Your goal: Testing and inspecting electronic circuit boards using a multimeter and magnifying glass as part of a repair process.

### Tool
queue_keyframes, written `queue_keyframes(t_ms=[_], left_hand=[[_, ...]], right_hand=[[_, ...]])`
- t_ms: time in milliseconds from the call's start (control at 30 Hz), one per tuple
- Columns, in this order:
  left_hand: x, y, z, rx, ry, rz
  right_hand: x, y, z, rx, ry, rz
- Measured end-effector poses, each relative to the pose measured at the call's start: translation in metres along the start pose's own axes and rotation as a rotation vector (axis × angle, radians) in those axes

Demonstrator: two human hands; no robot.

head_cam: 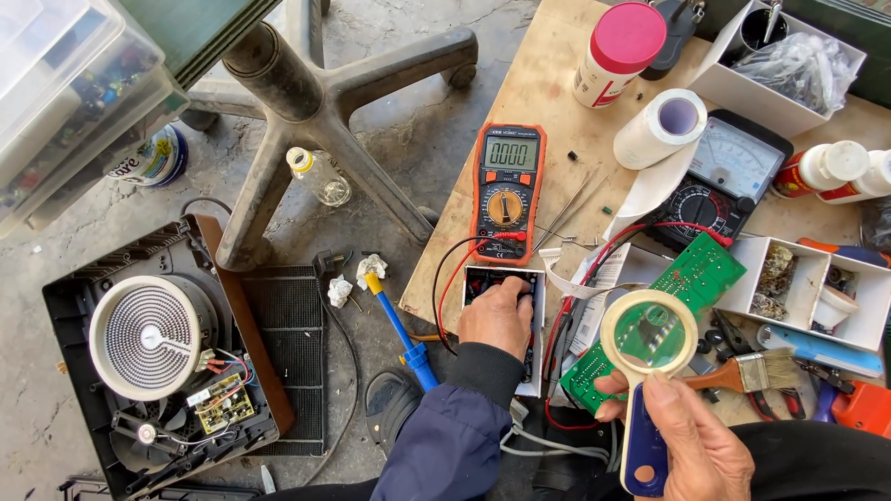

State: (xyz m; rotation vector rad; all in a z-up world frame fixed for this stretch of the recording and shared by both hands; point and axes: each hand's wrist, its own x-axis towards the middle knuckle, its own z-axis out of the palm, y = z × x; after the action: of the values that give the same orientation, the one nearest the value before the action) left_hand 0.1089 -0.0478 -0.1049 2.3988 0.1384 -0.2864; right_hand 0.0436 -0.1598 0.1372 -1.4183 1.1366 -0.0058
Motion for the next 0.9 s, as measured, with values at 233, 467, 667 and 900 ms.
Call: queue_keyframes(t_ms=[233,467,667,900], left_hand=[[-0.016,0.004,0.009,0.111,0.037,-0.011],[-0.019,0.010,0.005,0.005,0.120,0.059],[-0.014,0.007,0.002,0.026,0.101,0.074],[-0.010,0.005,-0.002,0.085,0.002,0.047]], right_hand=[[0.000,-0.002,0.002,-0.037,0.011,0.029],[0.003,0.004,-0.003,-0.002,-0.003,-0.006],[0.002,0.001,-0.003,-0.020,-0.023,0.016],[0.001,-0.004,-0.004,-0.022,-0.023,0.104]])
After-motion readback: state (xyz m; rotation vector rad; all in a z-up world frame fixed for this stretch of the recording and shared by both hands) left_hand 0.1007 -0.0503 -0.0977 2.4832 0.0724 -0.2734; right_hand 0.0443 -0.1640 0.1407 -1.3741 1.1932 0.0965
